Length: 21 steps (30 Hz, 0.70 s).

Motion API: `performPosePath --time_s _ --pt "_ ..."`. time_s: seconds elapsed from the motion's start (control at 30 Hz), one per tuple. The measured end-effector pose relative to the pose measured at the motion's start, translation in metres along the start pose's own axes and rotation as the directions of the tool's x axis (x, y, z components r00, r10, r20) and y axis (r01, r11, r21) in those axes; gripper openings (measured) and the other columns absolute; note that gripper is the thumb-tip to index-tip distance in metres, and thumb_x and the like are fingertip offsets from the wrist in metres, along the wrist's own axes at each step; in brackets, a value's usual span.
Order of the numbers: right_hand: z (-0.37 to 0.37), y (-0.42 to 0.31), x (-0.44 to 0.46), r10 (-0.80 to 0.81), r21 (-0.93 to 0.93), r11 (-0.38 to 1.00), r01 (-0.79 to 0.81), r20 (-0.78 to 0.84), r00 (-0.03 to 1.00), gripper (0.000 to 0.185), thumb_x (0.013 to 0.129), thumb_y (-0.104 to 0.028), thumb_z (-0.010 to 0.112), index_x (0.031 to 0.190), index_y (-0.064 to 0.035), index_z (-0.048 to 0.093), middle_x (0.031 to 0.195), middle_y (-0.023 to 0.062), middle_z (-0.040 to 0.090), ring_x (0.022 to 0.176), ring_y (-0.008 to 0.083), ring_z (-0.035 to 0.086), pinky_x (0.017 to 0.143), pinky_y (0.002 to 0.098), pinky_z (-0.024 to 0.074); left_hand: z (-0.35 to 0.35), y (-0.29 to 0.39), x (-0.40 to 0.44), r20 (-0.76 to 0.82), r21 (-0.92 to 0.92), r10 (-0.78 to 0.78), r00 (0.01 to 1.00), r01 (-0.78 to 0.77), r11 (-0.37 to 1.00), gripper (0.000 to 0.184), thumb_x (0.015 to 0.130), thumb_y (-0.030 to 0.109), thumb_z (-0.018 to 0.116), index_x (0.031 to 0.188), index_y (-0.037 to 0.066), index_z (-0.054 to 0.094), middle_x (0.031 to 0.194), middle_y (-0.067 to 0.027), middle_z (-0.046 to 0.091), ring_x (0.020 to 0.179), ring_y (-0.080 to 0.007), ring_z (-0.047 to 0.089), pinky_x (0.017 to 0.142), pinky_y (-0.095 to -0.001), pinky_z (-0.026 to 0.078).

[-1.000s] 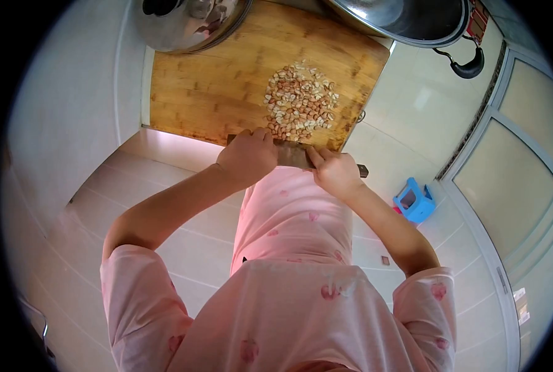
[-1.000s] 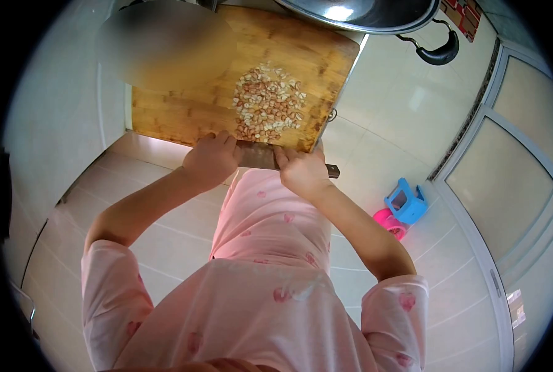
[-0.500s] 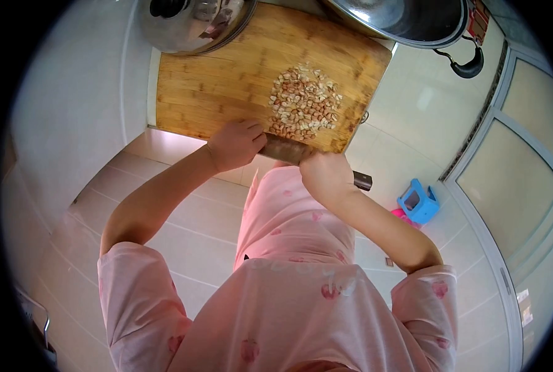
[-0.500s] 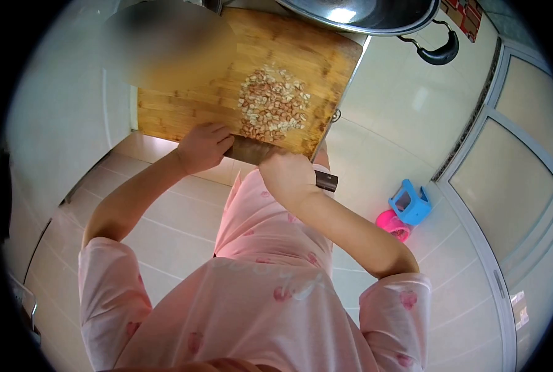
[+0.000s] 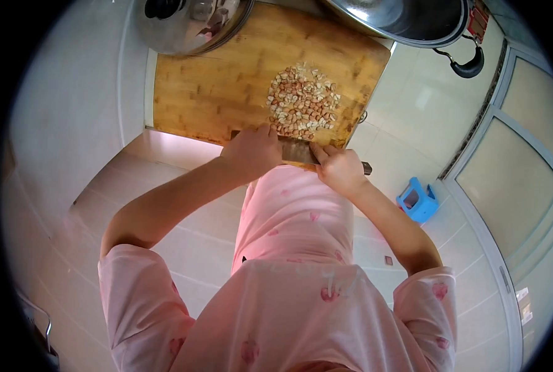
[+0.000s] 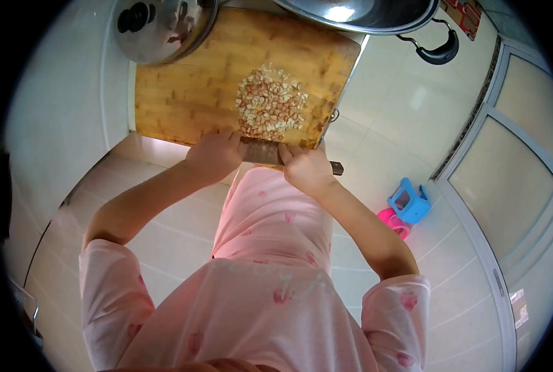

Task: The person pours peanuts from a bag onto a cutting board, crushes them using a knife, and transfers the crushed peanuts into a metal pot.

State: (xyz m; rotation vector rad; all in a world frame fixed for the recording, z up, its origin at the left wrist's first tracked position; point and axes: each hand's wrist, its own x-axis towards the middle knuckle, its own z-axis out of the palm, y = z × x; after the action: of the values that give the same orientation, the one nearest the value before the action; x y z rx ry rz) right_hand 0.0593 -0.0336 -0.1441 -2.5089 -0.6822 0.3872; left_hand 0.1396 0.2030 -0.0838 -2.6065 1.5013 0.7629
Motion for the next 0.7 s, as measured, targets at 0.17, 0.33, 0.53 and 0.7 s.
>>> performPosePath --time_s 0.17,0.33,0.53,0.7 --pt "-0.001 -0.011 0.009 0.138 -0.052 0.990 -0.131 0.187 0.973 0.039 0.076 -0.015 0.062 0.112 -0.0011 0.066 0.073 0.0118 0.066 0.059 0.0265 0.066 0.052 0.0392 0.0533 0.031 -0.022 0.000 -0.099 -0.123 0.066 0.993 -0.078 0.989 0.011 0.073 0.015 0.063 0.077 0.005 0.066 0.084 -0.0082 0.061 0.088 -0.0241 0.061 0.069 -0.0355 0.053" --pt "-0.021 -0.039 0.026 0.235 -0.095 0.972 -0.216 0.296 0.926 0.022 0.078 -0.013 0.059 0.095 -0.0026 0.070 0.071 0.0127 0.068 0.063 0.0275 0.069 0.054 0.0383 0.0554 0.043 -0.035 -0.006 -0.171 -0.115 0.123 0.978 -0.144 0.983 0.012 0.070 0.015 0.063 0.078 0.007 0.060 0.084 -0.0075 0.058 0.089 -0.0249 0.059 0.070 -0.0381 0.050" --pt "-0.065 -0.065 0.049 0.255 -0.089 0.966 -0.241 0.464 0.849 0.016 0.082 -0.013 0.058 0.081 -0.0030 0.072 0.077 0.0151 0.071 0.071 0.0296 0.072 0.060 0.0384 0.0580 0.052 -0.048 -0.016 -0.345 -0.247 0.083 0.935 -0.176 0.953 0.017 0.064 0.013 0.068 0.077 0.008 0.058 0.081 -0.0056 0.056 0.085 -0.0239 0.058 0.068 -0.0387 0.050" --pt "-0.033 -0.035 0.042 0.296 -0.126 0.955 -0.268 0.426 0.855 0.018 0.084 -0.012 0.055 0.089 -0.0007 0.069 0.079 0.0167 0.071 0.072 0.0299 0.073 0.062 0.0413 0.0581 0.044 -0.036 -0.007 -0.302 -0.173 0.043 0.952 -0.100 0.980 0.010 0.068 0.014 0.065 0.075 0.009 0.060 0.080 -0.0043 0.058 0.083 -0.0218 0.060 0.066 -0.0353 0.050"
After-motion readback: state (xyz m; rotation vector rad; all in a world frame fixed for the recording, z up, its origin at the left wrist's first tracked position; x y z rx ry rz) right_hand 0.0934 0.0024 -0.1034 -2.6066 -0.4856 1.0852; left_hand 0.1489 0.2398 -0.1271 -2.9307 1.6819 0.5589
